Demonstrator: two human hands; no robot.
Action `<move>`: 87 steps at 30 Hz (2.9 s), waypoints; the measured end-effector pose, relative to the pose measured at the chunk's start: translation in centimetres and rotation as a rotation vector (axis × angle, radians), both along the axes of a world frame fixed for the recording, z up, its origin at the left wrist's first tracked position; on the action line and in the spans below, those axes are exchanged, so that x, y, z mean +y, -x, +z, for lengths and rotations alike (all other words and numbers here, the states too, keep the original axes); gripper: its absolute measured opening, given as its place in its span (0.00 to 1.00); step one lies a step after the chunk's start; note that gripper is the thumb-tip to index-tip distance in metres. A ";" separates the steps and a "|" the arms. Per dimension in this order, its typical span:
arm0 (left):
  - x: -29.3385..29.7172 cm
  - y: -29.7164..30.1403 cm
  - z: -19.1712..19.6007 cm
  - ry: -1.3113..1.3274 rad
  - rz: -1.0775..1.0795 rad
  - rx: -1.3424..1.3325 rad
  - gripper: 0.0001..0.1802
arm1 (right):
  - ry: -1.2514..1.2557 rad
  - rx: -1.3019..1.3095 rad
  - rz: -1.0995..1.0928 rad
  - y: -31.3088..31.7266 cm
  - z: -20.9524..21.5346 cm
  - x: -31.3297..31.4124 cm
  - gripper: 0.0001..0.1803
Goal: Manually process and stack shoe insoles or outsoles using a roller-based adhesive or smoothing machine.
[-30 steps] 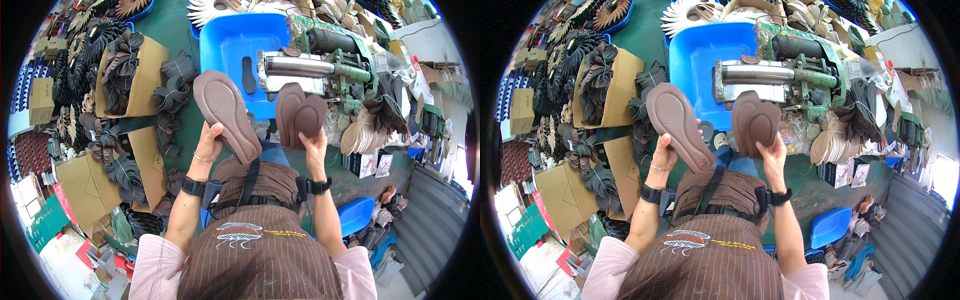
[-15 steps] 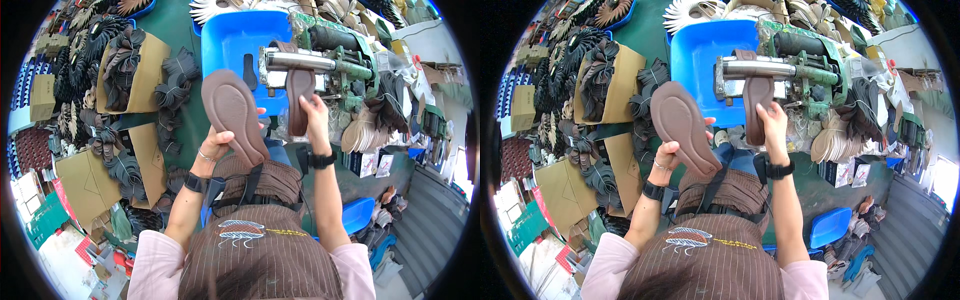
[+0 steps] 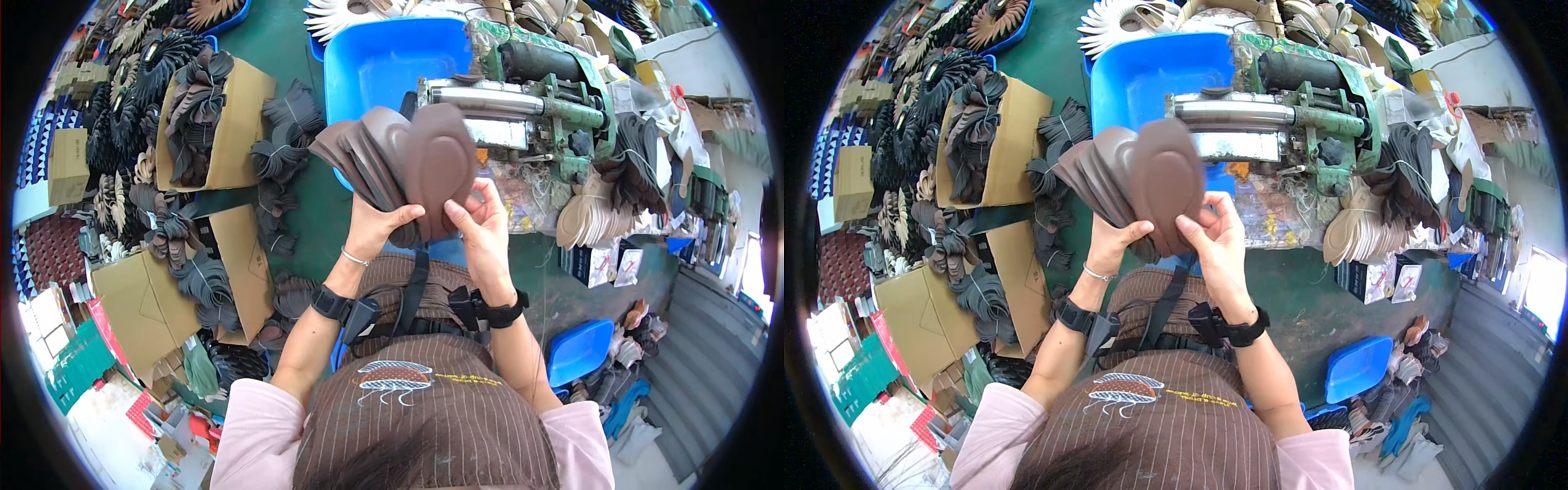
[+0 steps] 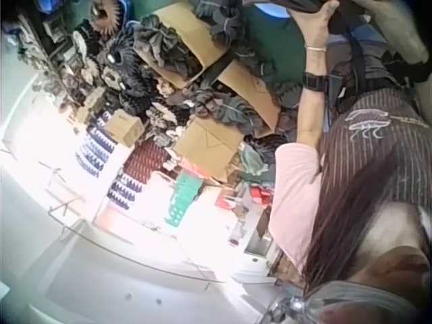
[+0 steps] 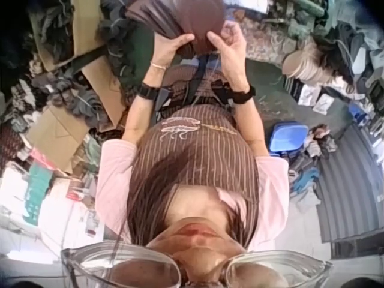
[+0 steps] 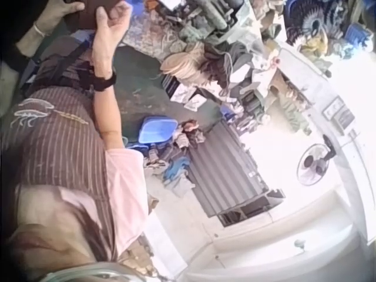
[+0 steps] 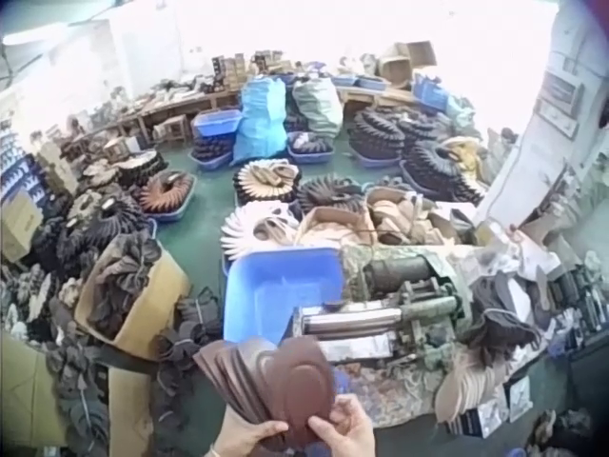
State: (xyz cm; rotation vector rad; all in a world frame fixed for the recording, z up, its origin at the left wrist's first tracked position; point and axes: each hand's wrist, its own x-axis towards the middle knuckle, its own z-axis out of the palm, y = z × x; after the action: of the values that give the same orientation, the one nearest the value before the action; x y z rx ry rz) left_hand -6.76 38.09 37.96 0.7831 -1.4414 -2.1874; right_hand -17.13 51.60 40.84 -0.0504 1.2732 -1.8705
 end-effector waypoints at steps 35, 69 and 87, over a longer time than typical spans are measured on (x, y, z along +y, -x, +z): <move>-5.1 -10.0 -8.7 -0.568 0.290 -0.074 0.39 | -0.546 0.122 0.152 3.4 -17.6 -0.5 0.18; 7.4 -24.9 -12.1 -0.665 0.898 -0.285 0.43 | -0.409 1.086 0.362 0.0 -37.5 -21.3 0.16; -1.5 -2.3 0.4 -0.613 -0.198 0.217 0.49 | -0.280 0.066 0.181 6.9 -2.6 2.2 0.12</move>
State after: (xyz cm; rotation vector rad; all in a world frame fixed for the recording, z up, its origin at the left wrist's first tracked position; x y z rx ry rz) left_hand -4.51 36.60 38.40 0.5716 -0.7656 -2.8133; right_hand -24.01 53.78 38.24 -0.0766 1.5130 -1.5358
